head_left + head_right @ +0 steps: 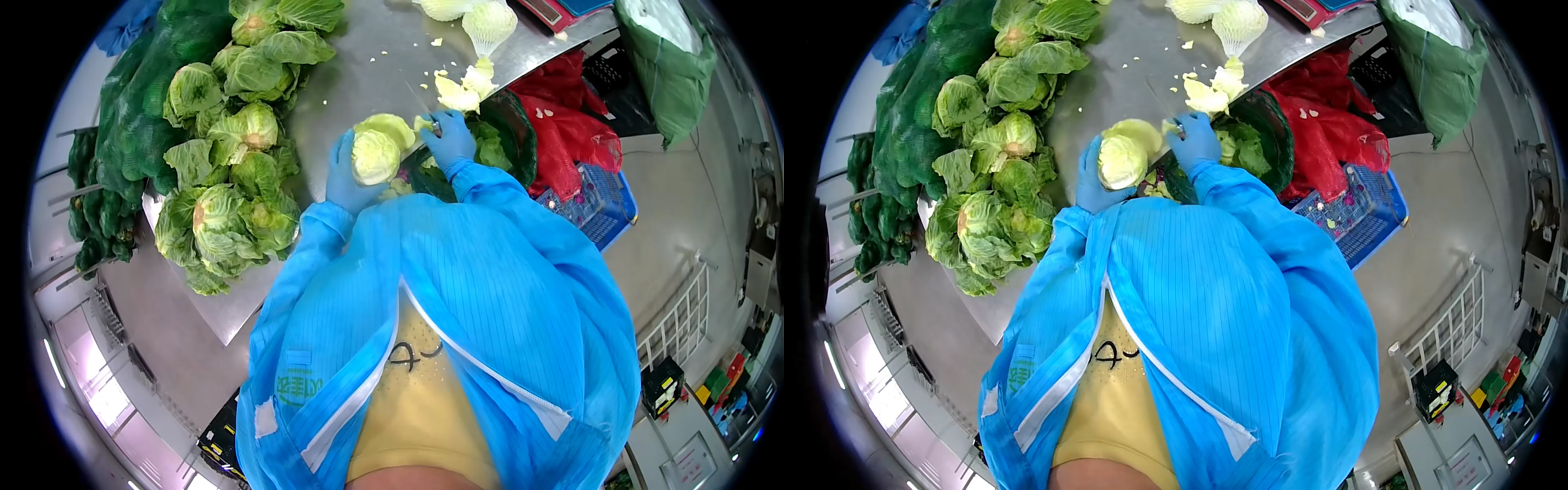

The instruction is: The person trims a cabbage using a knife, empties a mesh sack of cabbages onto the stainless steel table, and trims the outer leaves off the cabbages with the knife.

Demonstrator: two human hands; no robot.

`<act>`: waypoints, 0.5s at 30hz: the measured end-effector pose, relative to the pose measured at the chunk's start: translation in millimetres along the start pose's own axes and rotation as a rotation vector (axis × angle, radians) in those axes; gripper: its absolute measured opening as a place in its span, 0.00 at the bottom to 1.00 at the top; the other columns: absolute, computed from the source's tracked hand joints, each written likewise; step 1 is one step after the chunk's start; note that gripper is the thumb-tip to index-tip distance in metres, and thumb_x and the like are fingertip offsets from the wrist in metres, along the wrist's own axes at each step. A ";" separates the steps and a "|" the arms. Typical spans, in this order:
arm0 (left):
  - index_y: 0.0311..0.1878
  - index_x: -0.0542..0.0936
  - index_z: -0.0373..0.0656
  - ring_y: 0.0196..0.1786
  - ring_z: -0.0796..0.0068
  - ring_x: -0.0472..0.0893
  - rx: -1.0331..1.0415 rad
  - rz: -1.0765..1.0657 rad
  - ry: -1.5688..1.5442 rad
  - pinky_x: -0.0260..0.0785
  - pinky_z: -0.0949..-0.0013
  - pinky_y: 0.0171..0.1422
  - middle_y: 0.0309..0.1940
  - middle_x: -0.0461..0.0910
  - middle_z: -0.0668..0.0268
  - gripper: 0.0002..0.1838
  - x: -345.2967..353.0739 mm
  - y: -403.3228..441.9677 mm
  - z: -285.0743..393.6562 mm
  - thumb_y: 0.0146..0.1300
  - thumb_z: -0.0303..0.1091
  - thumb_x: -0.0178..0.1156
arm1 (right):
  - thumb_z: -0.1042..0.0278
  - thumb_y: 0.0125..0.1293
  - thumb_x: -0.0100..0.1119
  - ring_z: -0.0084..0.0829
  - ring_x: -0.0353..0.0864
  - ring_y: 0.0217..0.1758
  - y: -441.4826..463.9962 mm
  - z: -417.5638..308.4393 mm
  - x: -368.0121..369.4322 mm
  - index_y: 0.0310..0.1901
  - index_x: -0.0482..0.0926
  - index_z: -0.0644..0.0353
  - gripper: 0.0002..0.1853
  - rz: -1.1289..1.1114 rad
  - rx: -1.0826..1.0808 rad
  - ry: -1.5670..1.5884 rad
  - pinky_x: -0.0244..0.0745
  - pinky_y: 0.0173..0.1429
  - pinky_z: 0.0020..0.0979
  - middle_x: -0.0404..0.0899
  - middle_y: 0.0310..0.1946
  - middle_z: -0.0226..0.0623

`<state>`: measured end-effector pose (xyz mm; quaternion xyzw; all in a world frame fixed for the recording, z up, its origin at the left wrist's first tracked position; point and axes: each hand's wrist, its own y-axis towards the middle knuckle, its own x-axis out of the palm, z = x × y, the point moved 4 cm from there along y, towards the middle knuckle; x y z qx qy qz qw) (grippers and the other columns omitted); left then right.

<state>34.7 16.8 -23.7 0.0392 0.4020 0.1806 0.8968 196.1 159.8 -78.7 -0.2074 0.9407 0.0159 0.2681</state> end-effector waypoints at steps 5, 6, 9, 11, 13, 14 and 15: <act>0.70 0.49 0.42 0.60 0.54 0.67 0.059 0.002 -0.013 0.61 0.58 0.65 0.58 0.63 0.52 0.60 13.7 -4.7 -1.1 0.34 0.37 0.77 | 0.53 0.49 0.66 0.35 0.78 0.44 -8.3 -38.3 -5.4 0.57 0.73 0.48 0.31 -0.080 -0.185 0.047 0.73 0.48 0.34 0.67 0.54 0.40; 0.70 0.47 0.41 0.61 0.56 0.67 0.002 0.014 -0.293 0.62 0.60 0.65 0.58 0.63 0.52 0.59 18.6 -6.9 -4.9 0.36 0.36 0.76 | 0.50 0.50 0.67 0.38 0.77 0.43 -4.0 -31.6 -2.5 0.53 0.76 0.53 0.29 -0.088 -0.093 0.140 0.72 0.48 0.36 0.71 0.48 0.41; 0.70 0.45 0.42 0.62 0.59 0.67 -0.115 0.026 -0.631 0.63 0.60 0.65 0.59 0.63 0.53 0.57 12.6 -4.5 5.4 0.41 0.34 0.74 | 0.53 0.50 0.65 0.33 0.79 0.38 14.6 -3.2 2.0 0.52 0.77 0.48 0.25 -0.279 -0.005 -0.052 0.73 0.46 0.34 0.78 0.36 0.38; 0.71 0.43 0.45 0.62 0.59 0.67 -0.177 0.037 -0.689 0.64 0.58 0.65 0.60 0.62 0.54 0.57 10.7 -3.1 11.5 0.43 0.32 0.72 | 0.53 0.53 0.63 0.30 0.78 0.34 7.8 -1.3 1.5 0.50 0.79 0.47 0.21 -0.244 -0.004 -0.053 0.73 0.44 0.32 0.78 0.27 0.36; 0.70 0.46 0.49 0.61 0.57 0.68 -0.568 0.038 -1.128 0.67 0.54 0.61 0.61 0.61 0.55 0.50 20.8 -11.2 3.5 0.49 0.33 0.69 | 0.53 0.56 0.61 0.28 0.78 0.35 -1.2 -10.7 3.7 0.51 0.78 0.47 0.21 -0.195 -0.049 0.353 0.73 0.43 0.28 0.78 0.30 0.36; 0.70 0.46 0.49 0.61 0.57 0.68 -0.576 0.050 -1.125 0.67 0.54 0.61 0.61 0.61 0.55 0.50 20.9 -12.4 3.8 0.49 0.33 0.69 | 0.51 0.58 0.60 0.25 0.76 0.33 -8.0 -23.5 3.0 0.55 0.76 0.46 0.23 -0.288 -0.069 0.385 0.73 0.43 0.26 0.78 0.29 0.35; 0.69 0.47 0.49 0.61 0.57 0.68 -0.758 0.042 -1.274 0.68 0.53 0.60 0.61 0.62 0.55 0.47 26.7 -13.9 0.3 0.51 0.34 0.68 | 0.51 0.58 0.60 0.25 0.76 0.33 -14.7 -28.1 4.3 0.55 0.76 0.46 0.23 -0.298 -0.071 0.387 0.73 0.43 0.26 0.78 0.29 0.35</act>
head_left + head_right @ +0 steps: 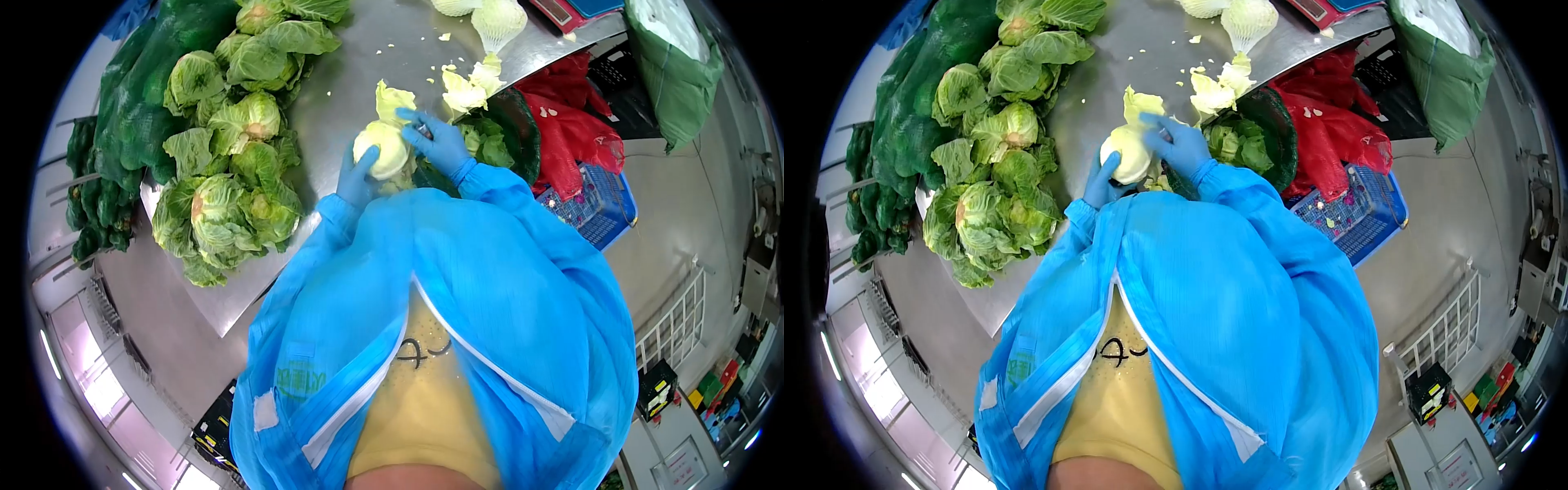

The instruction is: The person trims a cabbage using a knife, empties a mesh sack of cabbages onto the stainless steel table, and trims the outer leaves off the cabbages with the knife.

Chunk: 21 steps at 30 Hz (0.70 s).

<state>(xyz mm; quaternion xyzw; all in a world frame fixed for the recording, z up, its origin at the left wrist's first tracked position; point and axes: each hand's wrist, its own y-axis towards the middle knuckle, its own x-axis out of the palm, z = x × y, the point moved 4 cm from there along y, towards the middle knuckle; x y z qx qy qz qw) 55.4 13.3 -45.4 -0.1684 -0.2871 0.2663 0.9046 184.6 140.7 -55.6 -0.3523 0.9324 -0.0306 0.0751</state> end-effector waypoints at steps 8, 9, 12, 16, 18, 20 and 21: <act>0.63 0.61 0.43 0.57 0.64 0.73 0.009 -0.058 0.780 0.72 0.62 0.54 0.61 0.63 0.57 0.41 -26.9 1.2 -7.2 0.47 0.41 0.71 | 0.58 0.59 0.63 0.18 0.73 0.27 13.0 16.3 7.6 0.57 0.74 0.58 0.25 -0.175 0.133 0.345 0.70 0.33 0.22 0.76 0.27 0.28; 0.64 0.62 0.42 0.58 0.65 0.72 -0.076 0.012 0.948 0.70 0.64 0.56 0.61 0.64 0.53 0.46 -18.7 1.4 6.7 0.40 0.41 0.75 | 0.58 0.60 0.62 0.18 0.73 0.27 16.7 18.0 4.1 0.54 0.75 0.59 0.23 -0.105 0.171 0.294 0.71 0.32 0.22 0.77 0.27 0.28; 0.66 0.59 0.42 0.61 0.61 0.70 0.256 0.190 1.463 0.66 0.63 0.61 0.61 0.64 0.52 0.52 25.3 -9.2 54.7 0.36 0.41 0.76 | 0.58 0.60 0.61 0.18 0.74 0.26 24.4 24.7 2.7 0.46 0.79 0.61 0.17 0.015 0.253 0.205 0.71 0.31 0.23 0.78 0.28 0.29; 0.68 0.56 0.43 0.63 0.58 0.67 0.689 -0.147 1.231 0.62 0.62 0.65 0.60 0.65 0.51 0.56 8.8 30.7 25.3 0.34 0.41 0.77 | 0.55 0.61 0.60 0.22 0.77 0.29 18.8 17.2 -1.5 0.51 0.77 0.59 0.21 0.072 0.117 0.162 0.73 0.33 0.26 0.80 0.30 0.32; 0.68 0.55 0.42 0.62 0.58 0.68 0.567 -0.180 1.002 0.63 0.63 0.65 0.60 0.65 0.50 0.56 11.2 35.8 20.6 0.35 0.40 0.77 | 0.53 0.61 0.59 0.26 0.80 0.30 7.1 7.3 -7.0 0.54 0.75 0.56 0.22 0.139 0.012 0.095 0.74 0.33 0.29 0.81 0.31 0.35; 0.68 0.54 0.40 0.61 0.58 0.69 0.464 -0.107 0.943 0.63 0.63 0.64 0.59 0.66 0.50 0.56 17.0 35.1 21.4 0.36 0.40 0.77 | 0.48 0.62 0.57 0.35 0.80 0.28 -7.9 -13.4 -13.1 0.60 0.71 0.43 0.25 0.226 -0.251 -0.546 0.74 0.32 0.33 0.80 0.28 0.38; 0.68 0.53 0.38 0.61 0.59 0.70 0.361 -0.032 0.883 0.64 0.64 0.63 0.58 0.67 0.50 0.56 18.6 32.5 24.3 0.37 0.41 0.77 | 0.45 0.63 0.53 0.43 0.79 0.29 -15.1 -19.9 -12.8 0.66 0.62 0.36 0.29 0.161 -0.232 -0.627 0.73 0.33 0.39 0.79 0.29 0.43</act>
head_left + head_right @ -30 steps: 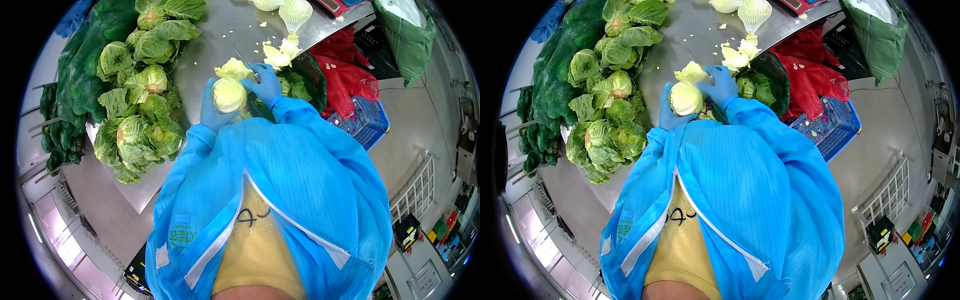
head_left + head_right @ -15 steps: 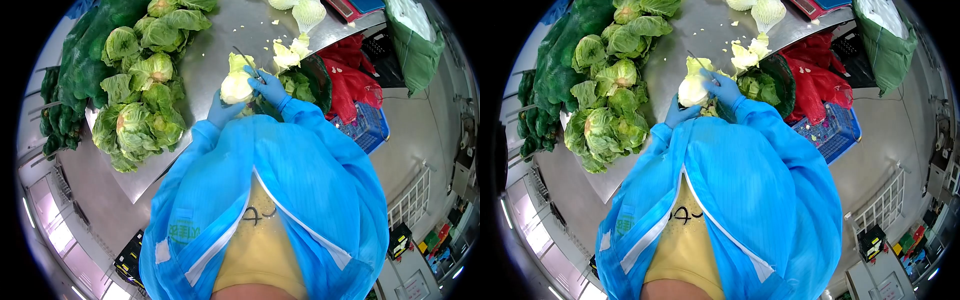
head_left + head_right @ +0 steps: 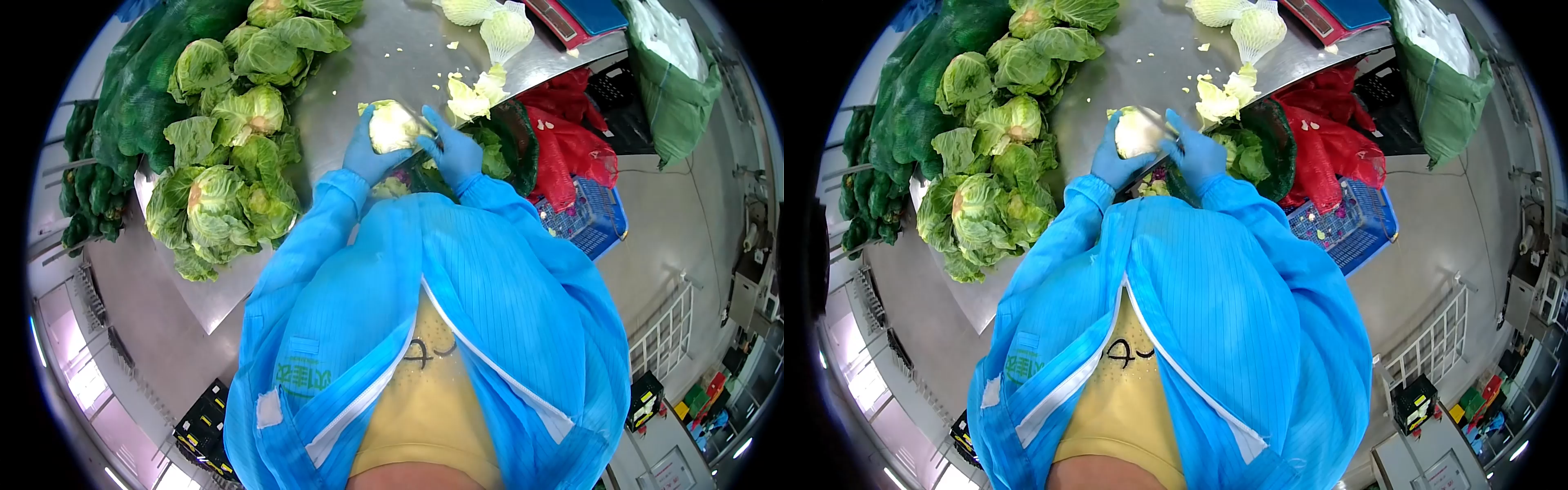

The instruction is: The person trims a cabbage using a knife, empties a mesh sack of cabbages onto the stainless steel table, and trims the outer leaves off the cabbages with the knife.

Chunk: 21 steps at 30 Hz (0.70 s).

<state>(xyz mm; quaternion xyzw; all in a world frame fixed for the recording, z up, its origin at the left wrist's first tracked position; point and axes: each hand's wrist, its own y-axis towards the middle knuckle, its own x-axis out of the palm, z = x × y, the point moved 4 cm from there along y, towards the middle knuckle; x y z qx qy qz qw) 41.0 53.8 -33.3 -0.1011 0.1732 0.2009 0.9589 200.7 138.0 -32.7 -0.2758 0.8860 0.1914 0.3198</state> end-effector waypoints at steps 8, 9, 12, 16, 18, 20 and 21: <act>0.66 0.53 0.33 0.59 0.61 0.72 -0.079 -0.014 0.016 0.66 0.65 0.62 0.57 0.69 0.51 0.56 0.4 -4.0 0.6 0.38 0.43 0.77 | 0.43 0.67 0.42 0.48 0.79 0.30 -0.3 -7.7 -2.6 0.70 0.49 0.39 0.32 -0.370 0.063 -0.170 0.71 0.33 0.44 0.79 0.30 0.47; 0.66 0.53 0.33 0.59 0.62 0.72 -0.077 -0.021 0.017 0.66 0.66 0.62 0.57 0.69 0.51 0.56 0.1 -2.8 -0.3 0.38 0.44 0.77 | 0.42 0.67 0.41 0.49 0.79 0.30 0.4 -7.7 -2.5 0.70 0.49 0.38 0.32 -0.386 0.051 -0.183 0.71 0.33 0.45 0.79 0.29 0.48; 0.66 0.53 0.32 0.60 0.62 0.71 -0.071 -0.030 0.042 0.66 0.66 0.62 0.58 0.69 0.51 0.56 -0.8 0.0 -2.1 0.38 0.44 0.76 | 0.42 0.67 0.40 0.49 0.79 0.29 2.5 -8.7 -1.9 0.70 0.50 0.37 0.32 -0.409 0.033 -0.206 0.71 0.33 0.46 0.79 0.29 0.48; 0.66 0.53 0.32 0.60 0.63 0.71 -0.080 -0.050 -0.009 0.66 0.66 0.62 0.58 0.69 0.52 0.55 1.0 -0.9 7.0 0.39 0.44 0.76 | 0.42 0.67 0.39 0.49 0.79 0.29 5.6 -13.1 -5.0 0.69 0.52 0.36 0.30 -0.436 0.061 -0.270 0.72 0.32 0.46 0.80 0.29 0.48; 0.66 0.53 0.32 0.60 0.63 0.72 -0.101 -0.065 -0.009 0.66 0.66 0.62 0.58 0.69 0.52 0.56 0.1 -0.8 11.9 0.39 0.44 0.76 | 0.42 0.67 0.39 0.49 0.79 0.29 4.7 -11.5 -2.9 0.69 0.52 0.35 0.29 -0.400 0.056 -0.266 0.72 0.32 0.45 0.80 0.29 0.47; 0.66 0.53 0.32 0.59 0.63 0.72 -0.119 -0.079 -0.010 0.66 0.66 0.62 0.57 0.69 0.52 0.56 1.1 0.6 11.5 0.39 0.44 0.76 | 0.42 0.68 0.39 0.49 0.79 0.29 4.7 -11.4 -1.8 0.69 0.53 0.35 0.29 -0.361 0.052 -0.264 0.72 0.32 0.45 0.80 0.29 0.46; 0.66 0.53 0.32 0.60 0.63 0.71 -0.090 -0.072 -0.031 0.66 0.66 0.62 0.57 0.69 0.52 0.56 1.5 1.2 9.2 0.39 0.44 0.76 | 0.43 0.68 0.39 0.48 0.79 0.30 4.3 -12.5 -1.3 0.68 0.54 0.34 0.28 -0.345 0.064 -0.247 0.72 0.32 0.45 0.80 0.30 0.45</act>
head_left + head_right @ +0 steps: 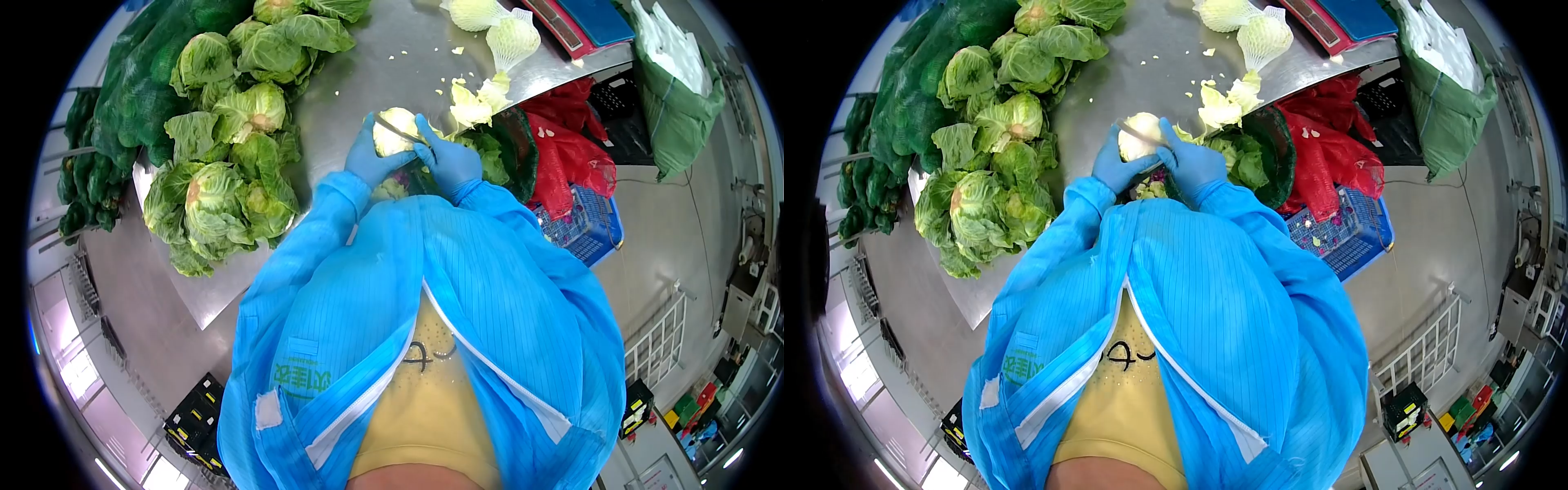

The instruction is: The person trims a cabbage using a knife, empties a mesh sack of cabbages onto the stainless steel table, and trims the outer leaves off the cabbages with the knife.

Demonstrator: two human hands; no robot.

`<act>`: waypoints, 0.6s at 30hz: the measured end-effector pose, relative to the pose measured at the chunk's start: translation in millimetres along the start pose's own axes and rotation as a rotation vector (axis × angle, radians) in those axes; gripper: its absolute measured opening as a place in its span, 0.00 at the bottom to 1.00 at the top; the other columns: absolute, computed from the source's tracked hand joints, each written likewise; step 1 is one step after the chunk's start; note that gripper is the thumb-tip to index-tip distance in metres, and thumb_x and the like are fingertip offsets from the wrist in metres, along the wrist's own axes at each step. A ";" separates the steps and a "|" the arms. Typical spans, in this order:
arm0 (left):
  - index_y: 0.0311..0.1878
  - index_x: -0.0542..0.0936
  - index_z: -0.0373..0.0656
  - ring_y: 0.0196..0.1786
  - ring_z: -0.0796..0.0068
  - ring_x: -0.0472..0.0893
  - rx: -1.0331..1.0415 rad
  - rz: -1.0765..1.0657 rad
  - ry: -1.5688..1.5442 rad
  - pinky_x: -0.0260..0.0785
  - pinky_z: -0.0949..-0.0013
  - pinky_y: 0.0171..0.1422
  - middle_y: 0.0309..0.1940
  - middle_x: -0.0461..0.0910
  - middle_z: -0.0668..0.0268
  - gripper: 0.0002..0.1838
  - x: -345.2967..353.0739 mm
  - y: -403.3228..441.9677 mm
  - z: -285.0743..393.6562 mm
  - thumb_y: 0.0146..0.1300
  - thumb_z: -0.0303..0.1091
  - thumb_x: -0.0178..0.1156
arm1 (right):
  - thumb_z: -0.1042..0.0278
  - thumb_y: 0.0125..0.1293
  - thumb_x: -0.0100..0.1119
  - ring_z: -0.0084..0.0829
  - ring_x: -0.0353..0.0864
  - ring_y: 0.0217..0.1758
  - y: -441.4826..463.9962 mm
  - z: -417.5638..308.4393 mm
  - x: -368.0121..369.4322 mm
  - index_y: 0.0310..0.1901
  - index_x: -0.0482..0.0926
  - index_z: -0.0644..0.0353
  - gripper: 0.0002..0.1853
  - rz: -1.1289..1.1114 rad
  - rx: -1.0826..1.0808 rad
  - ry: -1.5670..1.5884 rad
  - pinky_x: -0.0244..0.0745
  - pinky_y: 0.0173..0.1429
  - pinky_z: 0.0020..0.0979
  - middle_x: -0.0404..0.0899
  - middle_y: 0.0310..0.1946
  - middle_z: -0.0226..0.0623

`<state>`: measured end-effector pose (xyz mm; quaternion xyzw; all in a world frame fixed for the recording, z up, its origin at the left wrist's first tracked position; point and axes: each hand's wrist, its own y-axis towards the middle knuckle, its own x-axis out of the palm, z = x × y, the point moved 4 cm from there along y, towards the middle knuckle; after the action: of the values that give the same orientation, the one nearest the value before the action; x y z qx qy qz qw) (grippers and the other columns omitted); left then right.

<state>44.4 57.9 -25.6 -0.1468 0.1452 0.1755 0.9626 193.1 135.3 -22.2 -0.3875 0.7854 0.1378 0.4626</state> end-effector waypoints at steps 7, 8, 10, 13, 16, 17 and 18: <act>0.67 0.51 0.30 0.62 0.59 0.69 -0.013 0.063 0.028 0.63 0.65 0.64 0.59 0.66 0.49 0.59 2.7 2.4 -15.5 0.38 0.49 0.76 | 0.44 0.68 0.39 0.46 0.80 0.34 3.6 -2.8 0.4 0.68 0.57 0.35 0.27 0.036 0.028 0.029 0.72 0.36 0.43 0.81 0.34 0.43; 0.67 0.51 0.30 0.62 0.59 0.69 -0.011 0.062 0.027 0.63 0.65 0.64 0.59 0.66 0.49 0.59 3.0 2.7 -15.0 0.38 0.49 0.76 | 0.44 0.68 0.39 0.46 0.80 0.34 3.8 -3.0 0.1 0.68 0.57 0.35 0.27 0.038 0.028 0.028 0.72 0.36 0.43 0.81 0.34 0.43; 0.68 0.49 0.30 0.63 0.57 0.68 -0.036 0.071 0.110 0.63 0.65 0.65 0.61 0.64 0.47 0.61 2.7 1.8 -15.4 0.39 0.52 0.74 | 0.44 0.68 0.38 0.46 0.80 0.35 3.2 -2.3 0.9 0.67 0.57 0.35 0.27 0.025 0.063 0.084 0.72 0.36 0.44 0.81 0.35 0.43; 0.68 0.49 0.29 0.64 0.55 0.67 -0.058 0.078 0.147 0.61 0.64 0.66 0.62 0.62 0.45 0.61 4.2 2.2 -14.6 0.39 0.53 0.73 | 0.43 0.68 0.38 0.47 0.80 0.37 2.0 1.2 3.4 0.66 0.59 0.35 0.26 0.062 0.075 0.110 0.73 0.38 0.44 0.81 0.37 0.43; 0.68 0.50 0.29 0.65 0.53 0.65 0.035 0.119 0.227 0.60 0.63 0.67 0.63 0.61 0.44 0.60 8.2 3.5 -17.7 0.39 0.53 0.73 | 0.40 0.67 0.38 0.49 0.80 0.36 3.8 11.0 7.3 0.61 0.69 0.36 0.24 0.189 0.131 0.226 0.73 0.39 0.45 0.80 0.35 0.47; 0.68 0.50 0.29 0.65 0.53 0.65 0.038 0.121 0.222 0.60 0.63 0.67 0.63 0.61 0.44 0.60 11.1 3.7 -19.5 0.39 0.53 0.73 | 0.40 0.67 0.38 0.49 0.80 0.36 6.6 9.7 3.5 0.61 0.69 0.36 0.24 0.190 0.128 0.221 0.73 0.39 0.45 0.80 0.35 0.47; 0.68 0.51 0.30 0.65 0.52 0.64 0.046 0.146 0.222 0.60 0.63 0.67 0.63 0.60 0.44 0.60 12.3 2.3 -21.3 0.39 0.53 0.73 | 0.41 0.67 0.39 0.49 0.80 0.37 9.1 7.8 -1.1 0.59 0.71 0.39 0.24 0.201 0.154 0.238 0.73 0.40 0.45 0.80 0.34 0.47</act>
<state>49.7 56.5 -49.7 -0.1324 0.2650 0.2243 0.9284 191.6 146.4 -26.7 -0.2840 0.8778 0.0760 0.3783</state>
